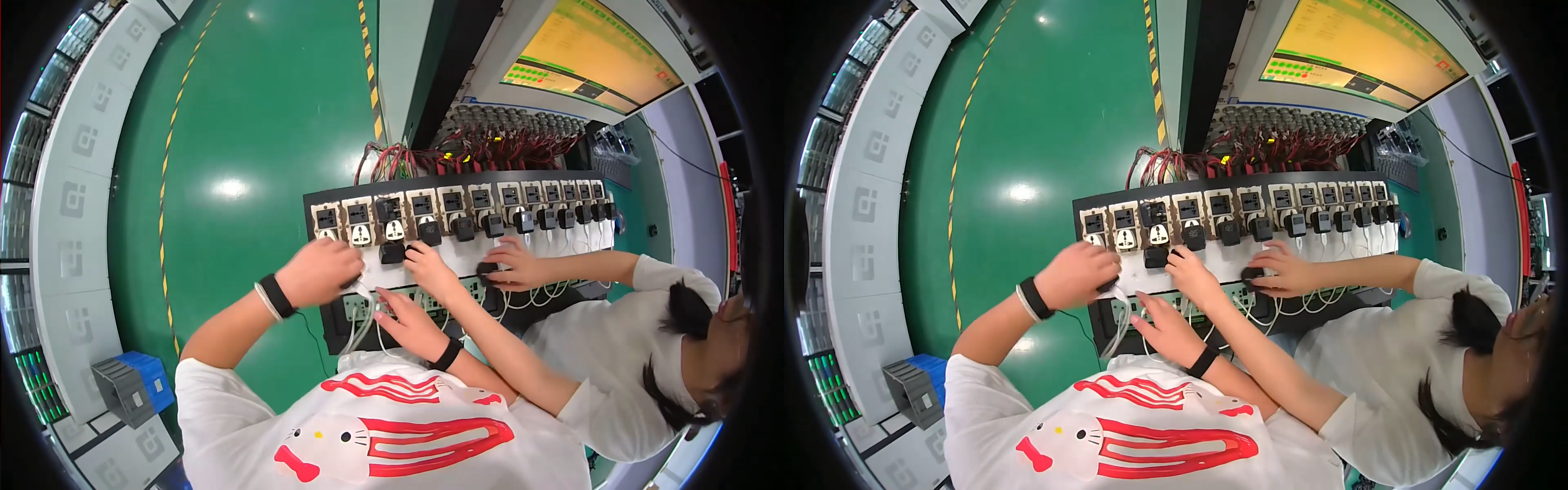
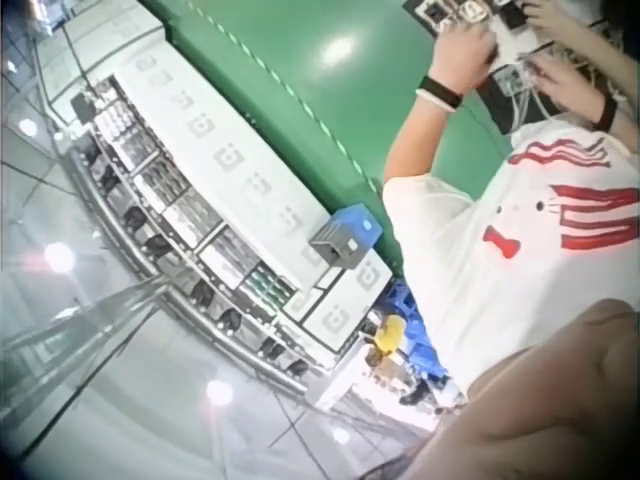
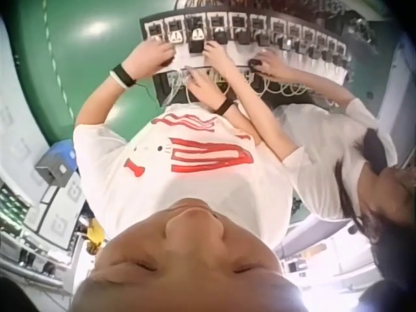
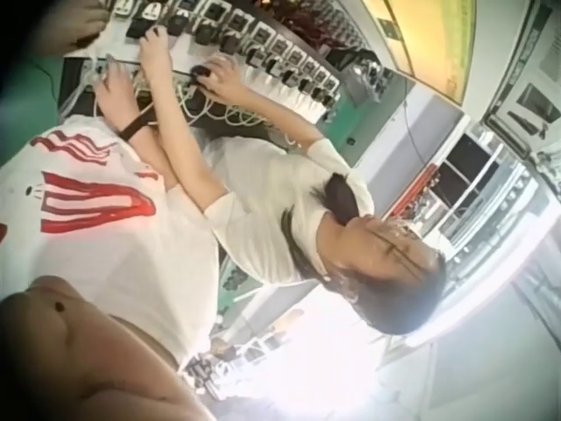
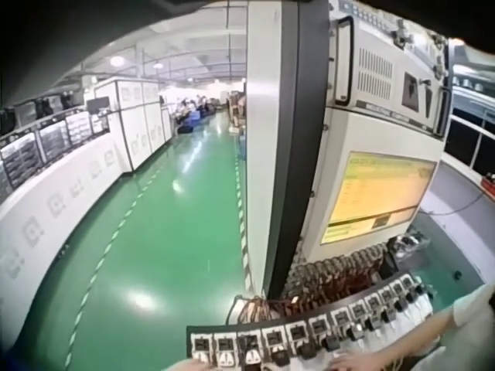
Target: The person picks up power adapters from a table, plugs them into a testing station, and connects cables to them. After a moment, they unplug the cables and adapters and place the adapters back onto the table.
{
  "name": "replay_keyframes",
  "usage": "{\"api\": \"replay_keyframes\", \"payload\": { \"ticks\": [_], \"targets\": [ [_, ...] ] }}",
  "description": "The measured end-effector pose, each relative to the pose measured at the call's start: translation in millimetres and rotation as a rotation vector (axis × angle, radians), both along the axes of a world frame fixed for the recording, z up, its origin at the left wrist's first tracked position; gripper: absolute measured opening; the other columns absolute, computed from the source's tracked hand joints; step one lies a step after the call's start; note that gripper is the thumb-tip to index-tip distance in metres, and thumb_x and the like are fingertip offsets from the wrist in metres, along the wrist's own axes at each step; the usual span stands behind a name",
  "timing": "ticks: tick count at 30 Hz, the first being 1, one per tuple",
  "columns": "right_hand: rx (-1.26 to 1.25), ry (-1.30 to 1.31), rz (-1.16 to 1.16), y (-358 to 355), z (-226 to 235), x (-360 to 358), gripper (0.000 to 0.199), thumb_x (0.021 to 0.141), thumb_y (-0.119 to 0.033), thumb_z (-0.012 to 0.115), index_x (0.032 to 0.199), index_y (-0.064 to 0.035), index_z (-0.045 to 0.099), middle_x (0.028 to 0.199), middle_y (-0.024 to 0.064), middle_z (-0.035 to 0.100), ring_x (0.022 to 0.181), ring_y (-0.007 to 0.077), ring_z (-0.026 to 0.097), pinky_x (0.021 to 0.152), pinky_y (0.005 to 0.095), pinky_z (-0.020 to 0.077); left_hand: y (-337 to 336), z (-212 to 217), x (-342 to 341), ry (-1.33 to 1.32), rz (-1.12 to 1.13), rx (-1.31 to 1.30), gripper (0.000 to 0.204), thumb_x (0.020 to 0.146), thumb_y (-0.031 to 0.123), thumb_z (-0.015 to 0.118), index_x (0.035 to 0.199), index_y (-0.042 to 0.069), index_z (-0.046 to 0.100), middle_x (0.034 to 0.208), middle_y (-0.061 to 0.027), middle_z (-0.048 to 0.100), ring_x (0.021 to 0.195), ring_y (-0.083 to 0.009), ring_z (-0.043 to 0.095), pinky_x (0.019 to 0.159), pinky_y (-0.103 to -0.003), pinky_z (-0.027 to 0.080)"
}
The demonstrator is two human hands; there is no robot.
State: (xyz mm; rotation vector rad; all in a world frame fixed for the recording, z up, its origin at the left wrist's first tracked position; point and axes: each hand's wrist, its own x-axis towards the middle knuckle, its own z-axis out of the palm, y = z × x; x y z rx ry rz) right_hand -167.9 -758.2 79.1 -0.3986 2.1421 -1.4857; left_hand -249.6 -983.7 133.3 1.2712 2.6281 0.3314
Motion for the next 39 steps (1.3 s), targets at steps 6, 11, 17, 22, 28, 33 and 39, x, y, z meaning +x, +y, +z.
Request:
{"api": "replay_keyframes", "payload": {
  "ticks": [6,11,17,22,28,33,39],
  "targets": [
    [-0.093,-0.117,-0.04,-8,10,-3,0.024,0.095,-0.022,0.046,0.102,0.0001,0.05,0.085,0.0191,0.062,0.079,0.0374,0.06,0.069,0.0401,0.0464,41,-8,36,-0.146,-0.016,-0.04,0.031,0.063,0.018,0.069,0.087,0.008,0.052,0.082,-0.0068,0.053,0.072,-0.024,0.059,0.063,-0.037,0.046],
    [0.033,-0.142,0.07,4,14,-4,0.025,0.095,-0.024,0.046,0.098,0.0004,0.053,0.086,0.0217,0.06,0.081,0.0406,0.057,0.068,0.0435,0.0452,44,-2,35,-0.294,0.026,0.0,0.033,0.065,0.018,0.07,0.091,0.008,0.052,0.082,-0.0085,0.054,0.07,-0.027,0.06,0.059,-0.038,0.048],
    [-0.009,-0.22,0.312,6,20,-2,0.026,0.096,-0.025,0.045,0.101,-0.0003,0.052,0.082,0.0194,0.058,0.074,0.0359,0.056,0.069,0.0388,0.0451,34,14,28,-0.586,-0.08,-0.074,0.026,0.069,0.018,0.066,0.09,0.007,0.055,0.086,-0.0087,0.055,0.078,-0.0301,0.06,0.064,-0.041,0.049],
    [0.0,-0.233,0.063,5,23,2,0.023,0.095,-0.023,0.045,0.101,-0.001,0.052,0.082,0.0196,0.058,0.072,0.0357,0.056,0.066,0.0381,0.0451,38,21,15,-0.517,-0.135,-0.064,0.026,0.068,0.018,0.068,0.089,0.007,0.055,0.086,-0.0085,0.055,0.078,-0.0298,0.06,0.064,-0.041,0.049],
    [-0.075,-0.111,0.154,25,19,4,0.027,0.095,-0.025,0.045,0.09,0.0008,0.049,0.074,0.0213,0.056,0.069,0.0398,0.055,0.059,0.0421,0.0432,45,5,24,-0.597,-0.125,0.153,0.024,0.069,0.018,0.067,0.086,0.007,0.054,0.082,-0.0082,0.052,0.075,-0.0298,0.057,0.061,-0.04,0.047],
    [0.045,-0.17,-0.002,22,35,1,0.025,0.095,-0.024,0.045,0.089,0.0006,0.049,0.075,0.0225,0.056,0.071,0.04,0.056,0.061,0.0433,0.0437,58,6,13,-0.376,-0.079,0.099,0.026,0.067,0.015,0.067,0.087,0.007,0.053,0.082,-0.009,0.051,0.073,-0.0298,0.056,0.06,-0.04,0.047],
    [-0.089,-0.171,0.089,37,24,6,0.024,0.095,-0.023,0.046,0.087,0.0004,0.049,0.074,0.0218,0.054,0.07,0.0391,0.055,0.061,0.0416,0.0433,61,-2,12,-0.489,-0.126,0.175,0.026,0.068,0.015,0.067,0.087,0.006,0.052,0.083,-0.0091,0.052,0.075,-0.0296,0.057,0.062,-0.041,0.047]
  ]
}}
